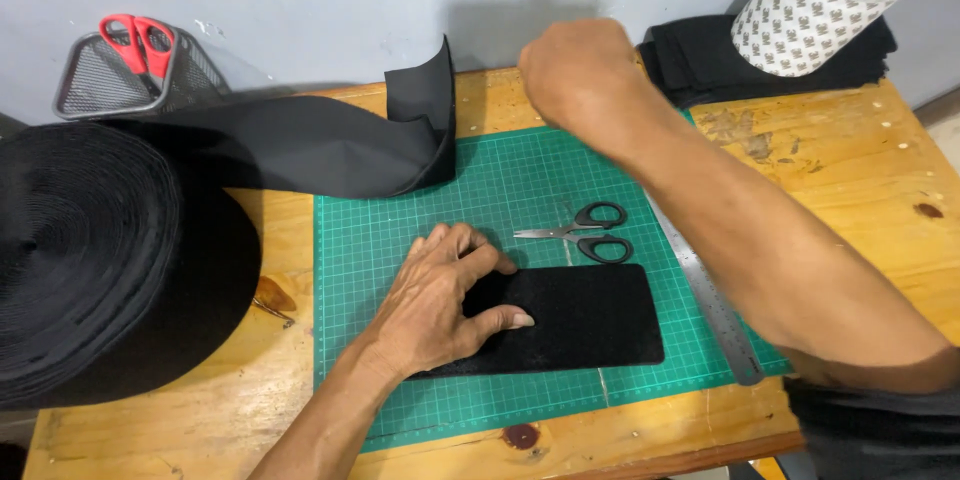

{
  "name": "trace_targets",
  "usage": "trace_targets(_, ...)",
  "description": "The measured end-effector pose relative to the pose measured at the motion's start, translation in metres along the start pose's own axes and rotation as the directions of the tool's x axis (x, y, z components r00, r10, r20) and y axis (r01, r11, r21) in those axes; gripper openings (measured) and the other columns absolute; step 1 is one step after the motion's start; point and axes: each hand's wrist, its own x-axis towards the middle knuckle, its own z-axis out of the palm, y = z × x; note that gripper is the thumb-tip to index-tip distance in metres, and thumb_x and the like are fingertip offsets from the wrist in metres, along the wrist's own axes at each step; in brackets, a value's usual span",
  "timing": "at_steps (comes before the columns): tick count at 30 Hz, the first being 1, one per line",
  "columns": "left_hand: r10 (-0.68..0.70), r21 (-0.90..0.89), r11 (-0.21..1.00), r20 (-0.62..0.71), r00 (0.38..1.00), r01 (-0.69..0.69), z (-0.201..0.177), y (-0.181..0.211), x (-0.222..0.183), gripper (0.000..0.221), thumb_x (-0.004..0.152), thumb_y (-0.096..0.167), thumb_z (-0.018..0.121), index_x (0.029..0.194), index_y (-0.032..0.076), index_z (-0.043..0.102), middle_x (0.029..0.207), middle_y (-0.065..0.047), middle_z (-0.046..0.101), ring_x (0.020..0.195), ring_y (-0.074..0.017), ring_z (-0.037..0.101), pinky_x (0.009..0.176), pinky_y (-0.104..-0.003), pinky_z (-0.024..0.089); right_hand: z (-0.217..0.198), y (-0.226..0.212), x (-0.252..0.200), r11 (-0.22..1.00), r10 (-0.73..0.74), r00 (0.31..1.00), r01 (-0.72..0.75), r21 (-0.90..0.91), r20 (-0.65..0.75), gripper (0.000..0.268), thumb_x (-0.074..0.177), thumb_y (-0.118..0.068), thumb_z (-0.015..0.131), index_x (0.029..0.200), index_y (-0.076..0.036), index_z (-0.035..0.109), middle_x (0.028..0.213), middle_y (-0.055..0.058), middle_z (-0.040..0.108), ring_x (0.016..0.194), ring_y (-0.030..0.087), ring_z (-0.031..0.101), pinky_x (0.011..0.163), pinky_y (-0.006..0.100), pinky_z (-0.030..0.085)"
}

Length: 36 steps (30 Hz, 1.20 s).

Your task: Trimming the edges of black fabric strips and smoothing them onto a cutting mat using scissors, a ruler, and a scraper.

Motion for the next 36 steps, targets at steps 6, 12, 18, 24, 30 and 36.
trace_targets(6, -0.01, 0.016, 1.0, 0.002, 1.0, 0.01, 0.0, 0.0, 0.0, 0.046, 0.087, 0.053, 0.075, 0.112, 0.015, 0.069, 0.1, -0.002, 0.053, 0.09, -0.0243, 0.048, 0.08, -0.041, 0.038, -0.033, 0.006, -0.108, 0.918, -0.132, 0.956, 0.019, 0.395, 0.261, 0.027, 0.103, -0.027, 0.067, 0.118, -0.005, 0.061, 0.097, 0.011, 0.069, 0.094, 0.025, 0.071, 0.092, 0.038, 0.062)
trace_targets(12, -0.037, 0.016, 0.999, 0.032, 0.999, 0.037, -0.003, 0.004, 0.001, 0.047, 0.089, 0.051, 0.074, 0.12, 0.016, 0.066, 0.104, -0.003, 0.053, 0.095, -0.0257, 0.049, 0.081, -0.041, 0.037, 0.044, 0.034, -0.122, 0.843, -0.18, 0.963, 0.046, 0.535, 0.202, 0.062, 0.081, -0.048, 0.085, 0.131, -0.021, 0.061, 0.121, 0.002, 0.065, 0.12, 0.028, 0.058, 0.092, 0.047, 0.048)
trace_targets(18, -0.082, 0.037, 0.996, 0.085, 0.993, 0.079, -0.002, 0.004, 0.0, 0.049, 0.091, 0.053, 0.07, 0.124, 0.018, 0.065, 0.102, -0.003, 0.054, 0.093, -0.0263, 0.048, 0.08, -0.044, 0.036, 0.073, 0.067, -0.119, 0.57, -0.163, 0.956, -0.112, 0.814, 0.245, 0.026, 0.084, -0.022, 0.095, 0.076, -0.009, 0.073, 0.062, 0.002, 0.045, 0.058, 0.016, 0.042, 0.057, 0.032, 0.031)
trace_targets(24, -0.127, 0.043, 0.991, 0.091, 0.988, 0.123, -0.001, 0.005, 0.003, 0.039, 0.093, 0.053, 0.071, 0.111, 0.02, 0.06, 0.098, -0.001, 0.052, 0.091, -0.0235, 0.047, 0.081, -0.042, 0.036, 0.071, 0.085, -0.137, 0.318, 0.007, 0.958, -0.273, 0.908, 0.286, 0.017, 0.1, -0.022, 0.075, 0.089, -0.009, 0.072, 0.071, 0.005, 0.057, 0.061, 0.018, 0.044, 0.067, 0.035, 0.042)
trace_targets(30, -0.103, -0.004, 0.995, 0.079, 0.992, 0.104, 0.0, 0.006, 0.002, 0.037, 0.09, 0.045, 0.078, 0.106, 0.02, 0.057, 0.1, 0.001, 0.06, 0.092, -0.0218, 0.052, 0.081, -0.039, 0.036, 0.046, 0.098, -0.15, 0.207, 0.167, 0.935, -0.345, 0.916, 0.314, 0.016, 0.089, -0.013, 0.073, 0.1, -0.004, 0.079, 0.126, 0.008, 0.081, 0.135, 0.019, 0.068, 0.123, 0.042, 0.038)
trace_targets(36, 0.023, -0.053, 0.998, 0.064, 0.998, -0.02, -0.005, 0.004, 0.002, 0.034, 0.095, 0.037, 0.074, 0.111, 0.013, 0.055, 0.105, -0.003, 0.063, 0.097, -0.023, 0.064, 0.083, -0.039, 0.043, 0.07, 0.106, -0.138, 0.323, 0.114, 0.943, -0.331, 0.886, 0.311, 0.015, 0.093, -0.021, 0.08, 0.096, -0.007, 0.077, 0.048, 0.007, 0.026, 0.045, 0.023, 0.036, 0.067, 0.038, 0.044)
